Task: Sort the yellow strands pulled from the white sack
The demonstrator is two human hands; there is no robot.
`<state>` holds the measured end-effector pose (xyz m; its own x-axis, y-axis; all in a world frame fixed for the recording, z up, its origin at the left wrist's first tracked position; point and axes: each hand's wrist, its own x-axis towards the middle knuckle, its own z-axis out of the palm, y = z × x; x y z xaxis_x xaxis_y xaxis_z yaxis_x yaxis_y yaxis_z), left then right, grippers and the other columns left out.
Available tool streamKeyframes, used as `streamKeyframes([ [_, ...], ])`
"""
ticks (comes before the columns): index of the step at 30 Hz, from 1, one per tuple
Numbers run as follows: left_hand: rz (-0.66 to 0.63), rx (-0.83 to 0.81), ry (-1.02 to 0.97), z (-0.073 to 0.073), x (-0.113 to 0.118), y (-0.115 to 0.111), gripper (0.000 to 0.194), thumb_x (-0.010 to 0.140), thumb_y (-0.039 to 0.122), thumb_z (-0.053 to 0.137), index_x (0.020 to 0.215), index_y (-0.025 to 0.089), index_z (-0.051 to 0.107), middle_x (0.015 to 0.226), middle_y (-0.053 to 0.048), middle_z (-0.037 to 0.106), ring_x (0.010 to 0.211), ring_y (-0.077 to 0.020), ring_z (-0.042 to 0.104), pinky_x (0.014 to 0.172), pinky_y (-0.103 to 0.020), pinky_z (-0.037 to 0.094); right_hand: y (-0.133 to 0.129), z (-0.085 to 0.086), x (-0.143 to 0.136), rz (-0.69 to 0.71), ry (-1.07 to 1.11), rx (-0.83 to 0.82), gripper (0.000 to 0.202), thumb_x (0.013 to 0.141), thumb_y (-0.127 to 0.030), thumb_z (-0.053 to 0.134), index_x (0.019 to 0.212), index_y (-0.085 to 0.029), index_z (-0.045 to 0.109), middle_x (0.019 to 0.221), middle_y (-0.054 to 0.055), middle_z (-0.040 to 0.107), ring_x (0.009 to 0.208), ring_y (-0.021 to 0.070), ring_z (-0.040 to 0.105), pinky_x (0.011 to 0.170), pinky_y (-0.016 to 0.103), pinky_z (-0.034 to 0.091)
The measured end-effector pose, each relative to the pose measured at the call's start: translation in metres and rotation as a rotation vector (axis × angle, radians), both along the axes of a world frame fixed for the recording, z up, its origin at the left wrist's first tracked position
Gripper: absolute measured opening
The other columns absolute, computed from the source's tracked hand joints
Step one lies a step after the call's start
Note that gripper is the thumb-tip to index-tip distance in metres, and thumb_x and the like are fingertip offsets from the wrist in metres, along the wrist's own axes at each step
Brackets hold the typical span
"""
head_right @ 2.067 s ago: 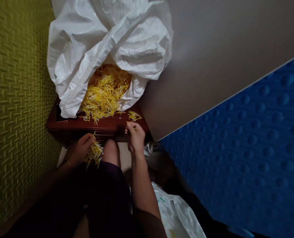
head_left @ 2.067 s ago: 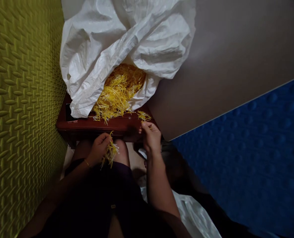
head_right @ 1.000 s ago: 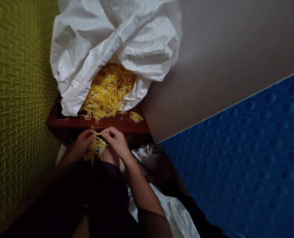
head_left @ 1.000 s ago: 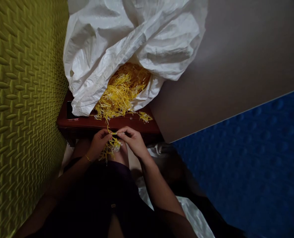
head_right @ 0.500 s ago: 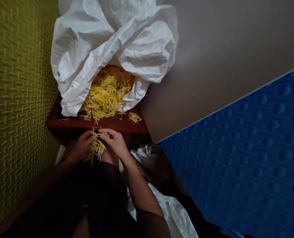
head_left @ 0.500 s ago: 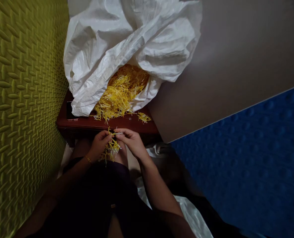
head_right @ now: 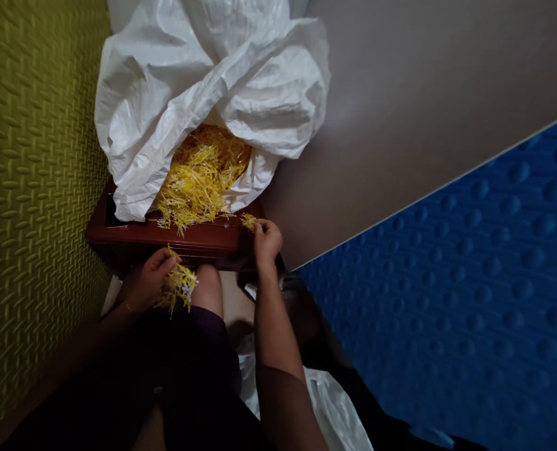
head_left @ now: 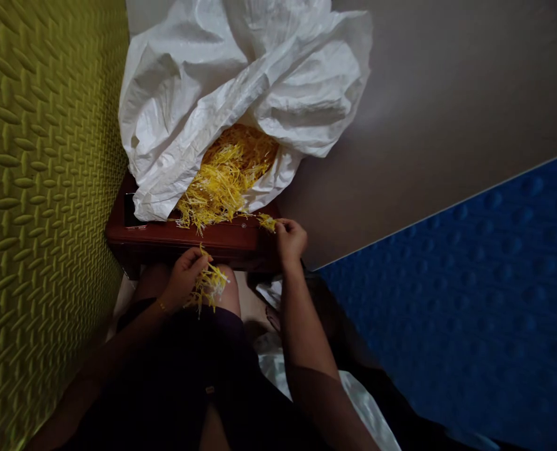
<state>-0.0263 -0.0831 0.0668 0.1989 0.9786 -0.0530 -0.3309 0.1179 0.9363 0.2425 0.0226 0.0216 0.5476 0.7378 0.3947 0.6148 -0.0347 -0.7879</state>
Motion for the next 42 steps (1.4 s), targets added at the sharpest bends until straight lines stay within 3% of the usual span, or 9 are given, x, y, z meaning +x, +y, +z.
streamKeyframes([
  [4, 0.059, 0.031, -0.005, -0.003, 0.004, 0.007, 0.017, 0.072, 0.032, 0.061, 0.077, 0.017, 0.055, 0.067, 0.004, 0.053, 0.058, -0.0055, 0.046, 0.059, -0.019, 0.038, 0.015, -0.007, 0.009, 0.061, -0.291, -0.157, 0.044, 0.071, -0.019, 0.052, 0.114, -0.009, 0.056, 0.113, 0.020, 0.057, 0.103, 0.0274, 0.051, 0.092, 0.043, 0.036],
  [7, 0.070, 0.041, -0.009, -0.007, 0.005, 0.012, 0.017, 0.071, 0.030, 0.062, 0.079, 0.017, 0.056, 0.071, 0.002, 0.056, 0.062, -0.0068, 0.049, 0.062, -0.020, 0.040, 0.002, 0.000, -0.015, 0.106, -0.302, -0.072, 0.052, 0.073, -0.023, 0.054, 0.123, -0.010, 0.048, 0.124, 0.020, 0.050, 0.114, 0.0277, 0.045, 0.097, 0.045, 0.032],
  [10, 0.063, 0.048, 0.014, -0.011, 0.003, 0.016, 0.019, 0.070, 0.030, 0.063, 0.082, 0.017, 0.057, 0.072, 0.002, 0.058, 0.063, -0.0077, 0.051, 0.061, -0.020, 0.040, -0.029, 0.013, -0.047, 0.400, -0.043, -0.035, 0.036, 0.081, -0.035, 0.047, 0.108, -0.016, 0.060, 0.112, 0.013, 0.060, 0.106, 0.0230, 0.052, 0.096, 0.040, 0.035],
  [13, 0.052, 0.064, 0.044, -0.011, 0.002, 0.018, 0.018, 0.071, 0.030, 0.062, 0.082, 0.016, 0.056, 0.074, 0.001, 0.058, 0.064, -0.0082, 0.052, 0.060, -0.020, 0.039, -0.062, 0.028, -0.075, 0.798, 0.310, -0.232, 0.037, 0.082, -0.047, 0.045, 0.093, -0.019, 0.067, 0.092, 0.007, 0.067, 0.094, 0.0205, 0.058, 0.088, 0.036, 0.041],
  [16, 0.074, 0.088, 0.042, -0.009, 0.002, 0.019, 0.017, 0.070, 0.028, 0.062, 0.081, 0.016, 0.056, 0.073, 0.002, 0.058, 0.066, -0.0085, 0.053, 0.064, -0.021, 0.041, -0.084, 0.036, -0.092, 0.940, 0.504, -0.343, 0.035, 0.076, -0.051, 0.053, 0.085, -0.020, 0.068, 0.080, 0.004, 0.067, 0.085, 0.0195, 0.058, 0.079, 0.032, 0.044],
  [21, 0.063, 0.022, 0.105, -0.008, 0.000, 0.019, 0.022, 0.066, 0.031, 0.066, 0.075, 0.015, 0.052, 0.066, 0.003, 0.056, 0.060, -0.0077, 0.050, 0.060, -0.021, 0.039, -0.093, 0.035, -0.101, 0.782, 0.591, -0.161, 0.022, 0.068, -0.036, 0.068, 0.082, -0.020, 0.065, 0.073, -0.001, 0.062, 0.067, 0.0124, 0.053, 0.067, 0.026, 0.043],
  [25, -0.081, -0.074, 0.114, -0.009, -0.005, 0.021, 0.027, 0.061, 0.033, 0.070, 0.070, 0.013, 0.055, 0.063, 0.003, 0.057, 0.058, -0.0068, 0.049, 0.059, -0.020, 0.039, -0.098, 0.037, -0.105, 0.712, 0.522, -0.041, 0.016, 0.070, -0.032, 0.066, 0.081, -0.020, 0.064, 0.074, -0.001, 0.059, 0.068, 0.0120, 0.052, 0.067, 0.025, 0.043],
  [30, -0.248, -0.103, 0.038, -0.012, -0.007, 0.020, 0.033, 0.058, 0.031, 0.074, 0.082, 0.012, 0.063, 0.079, -0.003, 0.066, 0.071, -0.0107, 0.057, 0.071, -0.024, 0.043, -0.105, 0.042, -0.109, 0.595, 0.397, 0.102, 0.013, 0.074, -0.031, 0.062, 0.081, -0.020, 0.062, 0.078, 0.001, 0.060, 0.075, 0.0142, 0.054, 0.074, 0.028, 0.043],
  [42, 0.031, 0.051, 0.205, -0.012, 0.000, 0.017, 0.014, 0.065, 0.026, 0.064, 0.071, 0.013, 0.067, 0.074, -0.003, 0.067, 0.072, -0.0143, 0.059, 0.073, -0.027, 0.045, -0.113, 0.055, -0.118, 0.773, 0.194, -0.074, 0.018, 0.077, -0.031, 0.060, 0.091, -0.022, 0.066, 0.090, 0.004, 0.064, 0.088, 0.0179, 0.058, 0.082, 0.030, 0.042],
])
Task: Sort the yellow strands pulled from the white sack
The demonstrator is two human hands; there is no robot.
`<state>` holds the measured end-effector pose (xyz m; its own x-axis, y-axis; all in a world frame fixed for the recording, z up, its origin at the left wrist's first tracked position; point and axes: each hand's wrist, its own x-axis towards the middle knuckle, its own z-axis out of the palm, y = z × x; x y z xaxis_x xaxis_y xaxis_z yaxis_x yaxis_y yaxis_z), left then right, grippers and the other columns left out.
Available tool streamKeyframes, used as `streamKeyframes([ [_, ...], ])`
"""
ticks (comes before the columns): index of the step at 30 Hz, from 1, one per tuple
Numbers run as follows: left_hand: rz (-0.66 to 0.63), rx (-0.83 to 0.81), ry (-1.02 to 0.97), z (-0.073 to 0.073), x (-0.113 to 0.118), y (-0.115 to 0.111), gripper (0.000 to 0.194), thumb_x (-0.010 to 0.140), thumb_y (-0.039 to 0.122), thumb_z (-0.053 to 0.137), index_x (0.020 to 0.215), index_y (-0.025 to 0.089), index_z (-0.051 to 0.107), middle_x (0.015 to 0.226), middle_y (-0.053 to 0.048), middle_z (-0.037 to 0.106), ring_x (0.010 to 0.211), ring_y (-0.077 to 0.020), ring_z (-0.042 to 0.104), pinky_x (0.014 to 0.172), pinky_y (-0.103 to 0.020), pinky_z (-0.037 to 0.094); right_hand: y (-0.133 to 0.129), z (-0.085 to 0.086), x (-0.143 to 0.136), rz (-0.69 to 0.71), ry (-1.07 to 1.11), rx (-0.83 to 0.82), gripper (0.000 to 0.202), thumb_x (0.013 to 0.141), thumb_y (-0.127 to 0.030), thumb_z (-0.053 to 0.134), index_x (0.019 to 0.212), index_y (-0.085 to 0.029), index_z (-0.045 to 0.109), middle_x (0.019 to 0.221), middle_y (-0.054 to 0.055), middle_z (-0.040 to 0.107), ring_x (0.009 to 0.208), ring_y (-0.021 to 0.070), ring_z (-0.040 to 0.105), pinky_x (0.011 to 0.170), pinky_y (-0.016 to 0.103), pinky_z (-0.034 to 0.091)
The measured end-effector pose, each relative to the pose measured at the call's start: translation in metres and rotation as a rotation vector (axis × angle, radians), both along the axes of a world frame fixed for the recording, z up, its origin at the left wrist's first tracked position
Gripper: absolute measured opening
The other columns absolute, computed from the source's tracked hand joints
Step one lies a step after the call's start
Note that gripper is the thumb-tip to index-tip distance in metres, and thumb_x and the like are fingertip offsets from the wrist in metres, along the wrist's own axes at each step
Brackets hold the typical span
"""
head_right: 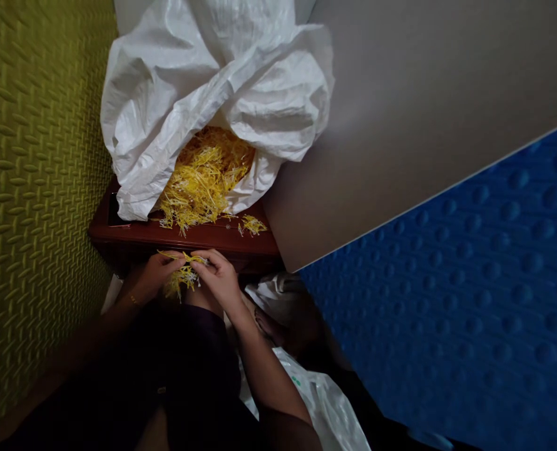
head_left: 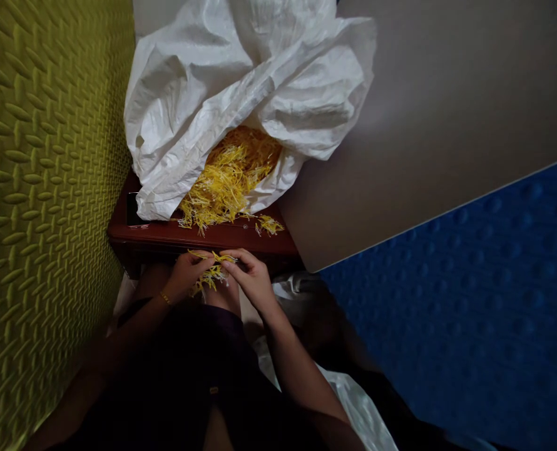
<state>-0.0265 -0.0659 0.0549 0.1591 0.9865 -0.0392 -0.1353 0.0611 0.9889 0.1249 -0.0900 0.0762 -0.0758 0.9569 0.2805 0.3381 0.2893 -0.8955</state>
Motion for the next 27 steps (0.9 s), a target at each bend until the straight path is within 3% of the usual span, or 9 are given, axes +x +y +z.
streamKeyframes([
  [9, -0.118, 0.056, 0.057, -0.001, -0.001, -0.001, 0.018, 0.068, 0.028, 0.061, 0.069, 0.011, 0.067, 0.071, -0.004, 0.066, 0.068, -0.0142, 0.058, 0.067, -0.025, 0.043, 0.005, 0.001, -0.001, 0.001, -0.026, 0.018, 0.012, 0.078, -0.030, 0.058, 0.077, -0.020, 0.064, 0.077, 0.002, 0.062, 0.076, 0.0159, 0.057, 0.073, 0.028, 0.042],
  [16, -0.090, 0.116, 0.109, -0.002, -0.001, -0.004, 0.013, 0.069, 0.025, 0.059, 0.066, 0.013, 0.063, 0.067, -0.002, 0.062, 0.064, -0.0119, 0.054, 0.064, -0.023, 0.041, 0.012, -0.004, 0.004, 0.039, 0.092, -0.154, 0.016, 0.074, -0.035, 0.060, 0.073, -0.019, 0.062, 0.069, 0.000, 0.061, 0.067, 0.0139, 0.054, 0.067, 0.027, 0.043],
  [20, -0.065, 0.123, 0.125, 0.001, -0.001, -0.005, 0.013, 0.068, 0.026, 0.058, 0.067, 0.013, 0.062, 0.069, -0.003, 0.063, 0.066, -0.0126, 0.055, 0.065, -0.024, 0.041, 0.012, -0.004, 0.002, 0.082, 0.130, -0.183, 0.021, 0.077, -0.038, 0.057, 0.081, -0.019, 0.064, 0.078, 0.002, 0.064, 0.075, 0.0154, 0.056, 0.074, 0.029, 0.044],
  [23, -0.050, 0.170, 0.173, 0.001, -0.001, -0.004, 0.012, 0.069, 0.024, 0.056, 0.068, 0.014, 0.062, 0.068, -0.002, 0.062, 0.065, -0.0126, 0.054, 0.065, -0.024, 0.041, 0.010, 0.001, 0.000, 0.103, 0.045, -0.125, 0.026, 0.077, -0.038, 0.058, 0.096, -0.021, 0.063, 0.090, 0.003, 0.064, 0.083, 0.0164, 0.057, 0.078, 0.030, 0.044],
  [27, -0.020, 0.200, 0.276, -0.001, 0.000, -0.005, 0.012, 0.070, 0.022, 0.052, 0.067, 0.015, 0.061, 0.066, -0.001, 0.061, 0.064, -0.0121, 0.053, 0.063, -0.023, 0.039, 0.008, 0.006, 0.001, 0.133, -0.141, -0.019, 0.018, 0.077, -0.034, 0.059, 0.088, -0.022, 0.065, 0.087, 0.003, 0.063, 0.085, 0.0175, 0.057, 0.079, 0.031, 0.042],
])
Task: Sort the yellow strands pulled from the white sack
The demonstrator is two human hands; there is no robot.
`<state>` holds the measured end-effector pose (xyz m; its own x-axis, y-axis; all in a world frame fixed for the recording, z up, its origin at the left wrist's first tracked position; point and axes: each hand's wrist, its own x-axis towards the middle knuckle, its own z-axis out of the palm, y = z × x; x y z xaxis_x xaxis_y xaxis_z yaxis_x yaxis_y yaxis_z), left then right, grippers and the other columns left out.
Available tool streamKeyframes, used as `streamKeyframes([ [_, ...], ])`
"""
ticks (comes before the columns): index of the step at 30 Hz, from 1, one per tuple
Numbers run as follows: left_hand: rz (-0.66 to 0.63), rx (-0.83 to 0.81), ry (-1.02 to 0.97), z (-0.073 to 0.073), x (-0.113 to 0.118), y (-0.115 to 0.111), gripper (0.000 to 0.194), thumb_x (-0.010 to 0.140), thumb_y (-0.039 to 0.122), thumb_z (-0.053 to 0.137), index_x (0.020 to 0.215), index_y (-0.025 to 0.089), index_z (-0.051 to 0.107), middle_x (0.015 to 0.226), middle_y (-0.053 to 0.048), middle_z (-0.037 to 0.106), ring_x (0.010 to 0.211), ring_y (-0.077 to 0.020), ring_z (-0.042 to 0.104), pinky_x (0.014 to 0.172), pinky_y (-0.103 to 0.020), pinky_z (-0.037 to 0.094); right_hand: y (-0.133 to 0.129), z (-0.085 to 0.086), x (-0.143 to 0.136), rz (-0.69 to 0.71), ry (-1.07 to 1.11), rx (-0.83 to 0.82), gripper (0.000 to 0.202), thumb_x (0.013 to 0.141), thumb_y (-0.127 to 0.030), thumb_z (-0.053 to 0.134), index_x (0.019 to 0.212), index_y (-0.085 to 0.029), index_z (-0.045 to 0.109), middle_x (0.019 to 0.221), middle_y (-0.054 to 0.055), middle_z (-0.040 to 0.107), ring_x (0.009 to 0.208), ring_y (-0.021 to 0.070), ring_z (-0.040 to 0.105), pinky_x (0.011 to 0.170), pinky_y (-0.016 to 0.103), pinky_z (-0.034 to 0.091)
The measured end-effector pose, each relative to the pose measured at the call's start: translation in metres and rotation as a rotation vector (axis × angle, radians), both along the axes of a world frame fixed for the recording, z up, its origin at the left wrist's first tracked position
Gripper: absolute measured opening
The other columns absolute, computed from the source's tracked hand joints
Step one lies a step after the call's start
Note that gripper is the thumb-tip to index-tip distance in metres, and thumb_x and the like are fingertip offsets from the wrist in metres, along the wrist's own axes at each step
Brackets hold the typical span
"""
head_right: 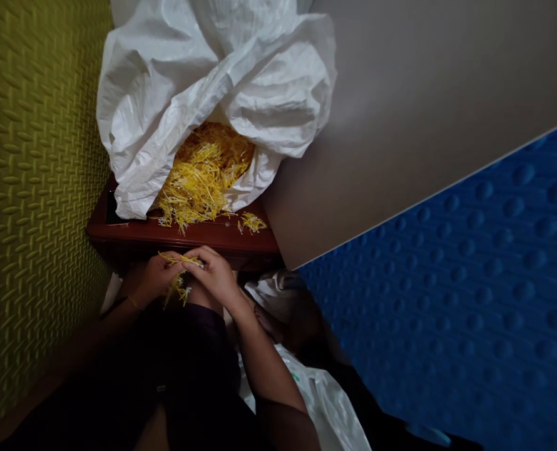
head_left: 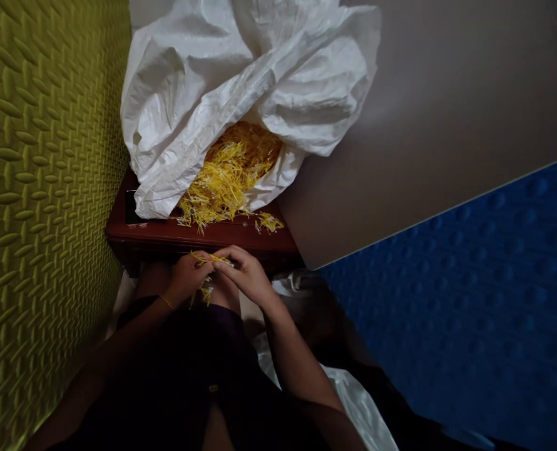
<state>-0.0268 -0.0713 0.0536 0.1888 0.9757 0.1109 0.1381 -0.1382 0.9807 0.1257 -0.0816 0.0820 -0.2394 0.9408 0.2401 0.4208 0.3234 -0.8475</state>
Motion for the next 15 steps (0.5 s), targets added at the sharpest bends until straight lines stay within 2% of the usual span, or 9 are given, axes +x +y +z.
streamKeyframes([
  [4, -0.036, 0.060, 0.060, -0.002, 0.000, -0.001, 0.013, 0.073, 0.022, 0.051, 0.068, 0.017, 0.061, 0.068, 0.000, 0.061, 0.065, -0.0118, 0.053, 0.061, -0.022, 0.037, 0.001, 0.000, 0.001, -0.007, -0.066, 0.052, 0.012, 0.080, -0.030, 0.055, 0.080, -0.023, 0.064, 0.081, 0.002, 0.063, 0.081, 0.0174, 0.056, 0.077, 0.031, 0.042],
  [11, -0.040, 0.030, 0.005, 0.009, -0.003, 0.003, 0.012, 0.071, 0.022, 0.052, 0.065, 0.015, 0.060, 0.067, -0.001, 0.060, 0.067, -0.0124, 0.053, 0.064, -0.022, 0.040, 0.001, -0.011, -0.014, -0.116, 0.163, 0.060, 0.013, 0.080, -0.030, 0.054, 0.072, -0.021, 0.060, 0.078, 0.002, 0.058, 0.078, 0.0159, 0.055, 0.075, 0.030, 0.043],
  [13, -0.092, -0.006, -0.006, 0.010, -0.004, 0.001, 0.012, 0.070, 0.022, 0.053, 0.064, 0.015, 0.060, 0.065, -0.001, 0.059, 0.064, -0.0120, 0.052, 0.063, -0.022, 0.039, 0.011, -0.015, -0.004, -0.251, 0.257, 0.068, 0.015, 0.079, -0.033, 0.054, 0.072, -0.020, 0.057, 0.075, 0.001, 0.058, 0.074, 0.0144, 0.055, 0.072, 0.028, 0.044],
  [15, -0.179, -0.051, -0.007, 0.009, -0.005, -0.002, 0.011, 0.069, 0.022, 0.054, 0.064, 0.014, 0.060, 0.062, 0.000, 0.058, 0.061, -0.0115, 0.051, 0.060, -0.022, 0.039, 0.024, -0.016, 0.016, -0.489, 0.424, 0.116, 0.017, 0.078, -0.037, 0.054, 0.074, -0.020, 0.054, 0.069, -0.001, 0.056, 0.063, 0.0115, 0.053, 0.064, 0.026, 0.044],
])
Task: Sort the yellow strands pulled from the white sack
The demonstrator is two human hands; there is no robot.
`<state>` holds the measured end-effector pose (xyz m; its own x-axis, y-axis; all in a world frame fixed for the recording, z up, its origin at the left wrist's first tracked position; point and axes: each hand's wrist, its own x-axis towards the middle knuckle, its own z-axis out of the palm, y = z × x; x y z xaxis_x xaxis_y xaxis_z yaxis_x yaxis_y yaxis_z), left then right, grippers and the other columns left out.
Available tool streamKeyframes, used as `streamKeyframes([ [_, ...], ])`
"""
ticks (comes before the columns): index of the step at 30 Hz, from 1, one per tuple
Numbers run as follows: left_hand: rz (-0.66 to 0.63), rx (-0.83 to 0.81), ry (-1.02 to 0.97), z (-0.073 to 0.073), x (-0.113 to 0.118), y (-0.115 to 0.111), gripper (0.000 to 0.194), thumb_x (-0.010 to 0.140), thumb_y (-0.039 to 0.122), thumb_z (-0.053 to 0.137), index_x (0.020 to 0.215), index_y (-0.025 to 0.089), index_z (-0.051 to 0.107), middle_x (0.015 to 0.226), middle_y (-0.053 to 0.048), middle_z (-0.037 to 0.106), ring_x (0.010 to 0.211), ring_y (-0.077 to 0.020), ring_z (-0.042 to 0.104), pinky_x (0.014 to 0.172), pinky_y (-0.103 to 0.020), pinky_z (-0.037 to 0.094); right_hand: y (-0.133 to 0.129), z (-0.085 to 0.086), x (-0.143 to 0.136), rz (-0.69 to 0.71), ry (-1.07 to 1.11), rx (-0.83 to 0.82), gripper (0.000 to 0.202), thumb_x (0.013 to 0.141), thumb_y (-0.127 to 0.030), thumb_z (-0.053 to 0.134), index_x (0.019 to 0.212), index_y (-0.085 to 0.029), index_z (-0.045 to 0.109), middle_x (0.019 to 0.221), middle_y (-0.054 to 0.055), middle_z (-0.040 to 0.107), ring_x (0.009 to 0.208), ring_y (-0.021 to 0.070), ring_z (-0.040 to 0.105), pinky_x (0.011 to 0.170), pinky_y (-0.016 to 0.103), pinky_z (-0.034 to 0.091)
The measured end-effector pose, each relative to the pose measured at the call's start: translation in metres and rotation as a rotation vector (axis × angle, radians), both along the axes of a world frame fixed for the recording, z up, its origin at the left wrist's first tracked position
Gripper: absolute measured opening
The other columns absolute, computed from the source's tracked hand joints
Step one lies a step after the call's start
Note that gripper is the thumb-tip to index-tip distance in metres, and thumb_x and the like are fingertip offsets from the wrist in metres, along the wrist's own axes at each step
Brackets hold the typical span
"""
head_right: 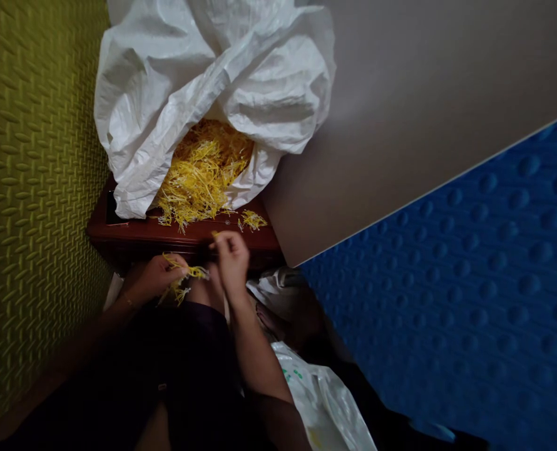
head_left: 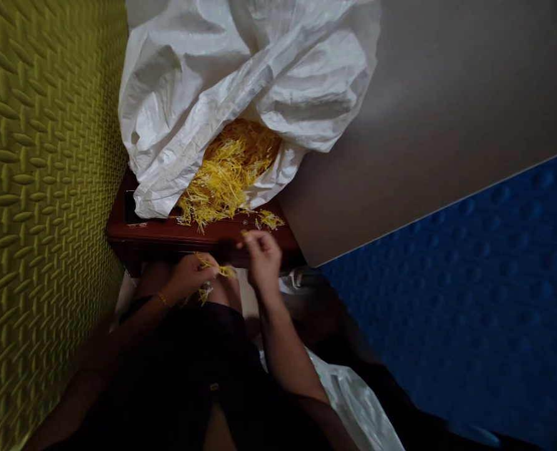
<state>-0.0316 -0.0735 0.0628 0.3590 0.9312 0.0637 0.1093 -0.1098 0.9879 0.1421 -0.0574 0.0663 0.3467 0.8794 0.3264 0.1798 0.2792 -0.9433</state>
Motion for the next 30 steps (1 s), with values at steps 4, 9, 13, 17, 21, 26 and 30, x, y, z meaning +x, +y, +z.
streamKeyframes([
  [4, 0.055, -0.037, -0.067, -0.006, -0.001, -0.003, 0.012, 0.069, 0.024, 0.056, 0.065, 0.014, 0.061, 0.065, -0.001, 0.060, 0.064, -0.0121, 0.052, 0.064, -0.023, 0.040, 0.015, 0.005, 0.041, -0.096, 0.258, 0.030, 0.021, 0.074, -0.038, 0.058, 0.085, -0.020, 0.054, 0.066, -0.004, 0.058, 0.048, 0.0072, 0.049, 0.051, 0.021, 0.040],
  [9, 0.186, -0.048, -0.120, -0.005, -0.001, 0.004, 0.013, 0.068, 0.027, 0.058, 0.066, 0.015, 0.059, 0.066, 0.000, 0.059, 0.064, -0.0116, 0.051, 0.064, -0.023, 0.039, -0.006, 0.000, 0.028, 0.321, 0.172, -0.192, 0.043, 0.076, -0.035, 0.058, 0.118, -0.026, 0.051, 0.074, -0.002, 0.064, 0.052, 0.0081, 0.054, 0.054, 0.023, 0.044],
  [13, 0.177, -0.039, -0.103, -0.003, -0.001, 0.007, 0.013, 0.068, 0.027, 0.058, 0.067, 0.014, 0.060, 0.067, -0.001, 0.059, 0.065, -0.0118, 0.051, 0.065, -0.023, 0.039, -0.019, -0.007, 0.007, 0.383, 0.118, -0.275, 0.028, 0.077, -0.034, 0.057, 0.101, -0.022, 0.065, 0.087, 0.001, 0.064, 0.064, 0.0089, 0.057, 0.069, 0.026, 0.047],
  [17, 0.167, -0.026, -0.072, -0.004, -0.001, 0.007, 0.012, 0.069, 0.026, 0.058, 0.070, 0.014, 0.061, 0.069, -0.001, 0.061, 0.067, -0.0122, 0.053, 0.067, -0.024, 0.040, -0.023, 0.003, -0.001, 0.401, -0.042, -0.222, 0.029, 0.077, -0.036, 0.058, 0.101, -0.023, 0.067, 0.097, 0.004, 0.065, 0.089, 0.0160, 0.058, 0.084, 0.032, 0.044],
  [21, 0.153, 0.002, -0.063, -0.005, 0.001, 0.006, 0.013, 0.070, 0.026, 0.057, 0.070, 0.013, 0.060, 0.070, -0.001, 0.061, 0.068, -0.0121, 0.053, 0.069, -0.024, 0.041, -0.027, 0.015, -0.006, 0.428, -0.236, -0.189, 0.022, 0.075, -0.034, 0.061, 0.090, -0.020, 0.070, 0.092, 0.005, 0.066, 0.089, 0.0178, 0.058, 0.083, 0.031, 0.043],
  [26, 0.136, 0.018, -0.048, 0.000, 0.002, 0.002, 0.012, 0.070, 0.024, 0.056, 0.067, 0.014, 0.060, 0.068, -0.001, 0.061, 0.067, -0.0122, 0.054, 0.068, -0.024, 0.042, -0.025, 0.013, -0.009, 0.417, -0.157, -0.194, 0.014, 0.074, -0.031, 0.062, 0.077, -0.020, 0.068, 0.079, 0.003, 0.065, 0.078, 0.0157, 0.058, 0.077, 0.029, 0.042],
  [30, 0.135, 0.031, -0.035, 0.004, 0.002, -0.001, 0.011, 0.070, 0.023, 0.054, 0.067, 0.014, 0.060, 0.068, -0.002, 0.061, 0.066, -0.0122, 0.055, 0.068, -0.024, 0.042, -0.022, 0.007, -0.014, 0.402, 0.076, -0.263, 0.012, 0.071, -0.030, 0.063, 0.072, -0.019, 0.066, 0.073, 0.000, 0.063, 0.070, 0.0133, 0.055, 0.073, 0.027, 0.042],
])
